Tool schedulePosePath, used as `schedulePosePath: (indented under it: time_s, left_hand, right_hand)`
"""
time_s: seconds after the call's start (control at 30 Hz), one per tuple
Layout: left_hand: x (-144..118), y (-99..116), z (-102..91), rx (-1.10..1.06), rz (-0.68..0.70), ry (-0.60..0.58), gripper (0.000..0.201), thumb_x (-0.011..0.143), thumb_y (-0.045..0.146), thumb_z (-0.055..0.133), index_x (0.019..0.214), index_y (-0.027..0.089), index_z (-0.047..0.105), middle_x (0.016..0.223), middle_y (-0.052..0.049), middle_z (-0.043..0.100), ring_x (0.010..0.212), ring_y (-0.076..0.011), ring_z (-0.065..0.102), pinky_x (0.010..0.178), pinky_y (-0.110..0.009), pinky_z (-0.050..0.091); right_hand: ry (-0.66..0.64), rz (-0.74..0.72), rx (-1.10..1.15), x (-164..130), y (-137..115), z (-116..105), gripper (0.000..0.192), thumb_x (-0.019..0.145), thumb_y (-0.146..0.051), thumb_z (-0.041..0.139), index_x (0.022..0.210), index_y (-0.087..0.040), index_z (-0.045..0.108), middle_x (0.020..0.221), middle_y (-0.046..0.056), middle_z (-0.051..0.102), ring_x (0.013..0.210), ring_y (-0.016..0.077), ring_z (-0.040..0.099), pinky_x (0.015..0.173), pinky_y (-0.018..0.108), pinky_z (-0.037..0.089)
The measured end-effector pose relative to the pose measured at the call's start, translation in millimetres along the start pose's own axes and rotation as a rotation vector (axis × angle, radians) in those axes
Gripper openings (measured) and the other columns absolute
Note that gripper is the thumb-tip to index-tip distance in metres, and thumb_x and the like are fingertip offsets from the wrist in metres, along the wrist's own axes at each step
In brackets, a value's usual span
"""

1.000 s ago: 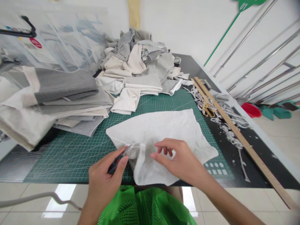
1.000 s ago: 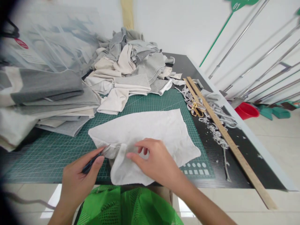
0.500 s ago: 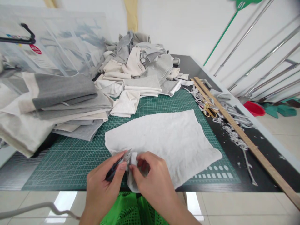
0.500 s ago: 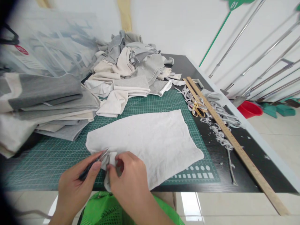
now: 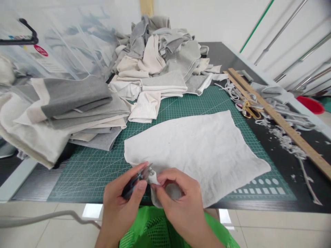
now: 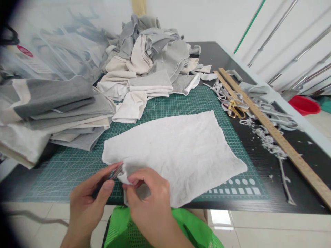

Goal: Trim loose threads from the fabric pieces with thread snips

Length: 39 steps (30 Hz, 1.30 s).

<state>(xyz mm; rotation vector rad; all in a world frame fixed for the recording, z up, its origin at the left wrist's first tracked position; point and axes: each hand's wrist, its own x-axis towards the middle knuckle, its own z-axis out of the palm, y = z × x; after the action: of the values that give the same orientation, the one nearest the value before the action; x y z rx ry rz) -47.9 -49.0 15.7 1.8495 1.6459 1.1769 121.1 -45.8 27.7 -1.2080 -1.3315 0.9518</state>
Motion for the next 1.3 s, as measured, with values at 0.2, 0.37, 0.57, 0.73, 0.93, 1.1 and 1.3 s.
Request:
schedulePosePath:
  time_s: [0.2, 0.37, 0.57, 0.73, 0.93, 1.1, 1.3]
  left_hand:
    - [2.0, 0.1, -5.6, -0.127, -0.007, -0.067, 0.020, 0.080, 0.035, 0.080, 0.099, 0.029, 0.078, 0.088, 0.003, 0.081, 0.071, -0.0136, 0.075, 0.065, -0.017, 0.060]
    - [-1.3, -4.2, -3.1, -0.220, -0.140, -0.007, 0.011, 0.079, 0.022, 0.080, 0.089, 0.026, 0.079, 0.081, 0.003, 0.080, 0.066, -0.0123, 0.073, 0.061, -0.016, 0.058]
    - [-9.7, -17.6, -4.0, -0.333, -0.196, 0.034, 0.013, 0.084, 0.024, 0.075, 0.096, 0.024, 0.081, 0.088, -0.003, 0.080, 0.072, -0.0154, 0.073, 0.063, -0.022, 0.059]
    - [-6.9, -15.6, -3.4, -0.291, -0.119, 0.020, 0.012, 0.086, 0.024, 0.074, 0.095, 0.025, 0.082, 0.090, -0.004, 0.080, 0.076, -0.0176, 0.074, 0.068, -0.026, 0.061]
    - [-0.4, -5.6, -2.5, -0.276, -0.059, -0.028, 0.015, 0.083, 0.019, 0.076, 0.093, 0.029, 0.082, 0.086, 0.000, 0.080, 0.071, -0.0142, 0.073, 0.065, -0.023, 0.060]
    - [1.5, -2.2, -0.6, -0.247, -0.039, -0.028, 0.012, 0.083, 0.020, 0.076, 0.091, 0.027, 0.082, 0.081, 0.000, 0.079, 0.066, -0.0136, 0.072, 0.061, -0.022, 0.059]
    - [0.6, -0.3, 0.3, -0.207, -0.041, -0.009, 0.010, 0.081, 0.019, 0.077, 0.088, 0.025, 0.082, 0.079, -0.001, 0.079, 0.065, -0.0140, 0.071, 0.060, -0.022, 0.058]
  right_hand:
    - [0.021, -0.258, 0.019, -6.1, 6.2, 5.0, 0.020, 0.084, -0.002, 0.069, 0.094, -0.018, 0.071, 0.088, 0.003, 0.075, 0.082, 0.0129, 0.071, 0.075, 0.022, 0.058]
    - [-0.052, -0.188, 0.080, -2.7, 0.4, -2.1, 0.012, 0.082, -0.008, 0.076, 0.090, -0.016, 0.072, 0.082, 0.003, 0.077, 0.077, 0.0129, 0.072, 0.073, 0.022, 0.058]
    - [-0.064, -0.023, 0.134, 1.0, -1.5, -8.4, 0.003, 0.085, -0.013, 0.073, 0.087, -0.015, 0.074, 0.076, 0.002, 0.074, 0.067, 0.0116, 0.069, 0.066, 0.023, 0.057]
    - [-0.093, -0.037, 0.158, 3.7, -4.1, -6.6, 0.005, 0.084, -0.014, 0.074, 0.089, -0.016, 0.075, 0.078, 0.002, 0.072, 0.069, 0.0121, 0.066, 0.066, 0.024, 0.055]
    - [-0.085, -0.065, 0.237, 8.4, -6.4, -0.6, 0.013, 0.081, -0.013, 0.079, 0.093, -0.017, 0.079, 0.087, 0.004, 0.076, 0.072, 0.0108, 0.067, 0.066, 0.022, 0.055]
    - [-0.055, -0.053, 0.202, 7.1, -4.0, 2.0, 0.011, 0.085, -0.010, 0.073, 0.087, -0.018, 0.080, 0.085, 0.004, 0.077, 0.078, 0.0126, 0.071, 0.071, 0.024, 0.057]
    - [-0.069, -0.040, 0.206, 5.1, -3.1, -1.8, 0.011, 0.087, -0.011, 0.071, 0.087, -0.018, 0.079, 0.085, 0.004, 0.078, 0.080, 0.0142, 0.070, 0.074, 0.028, 0.057]
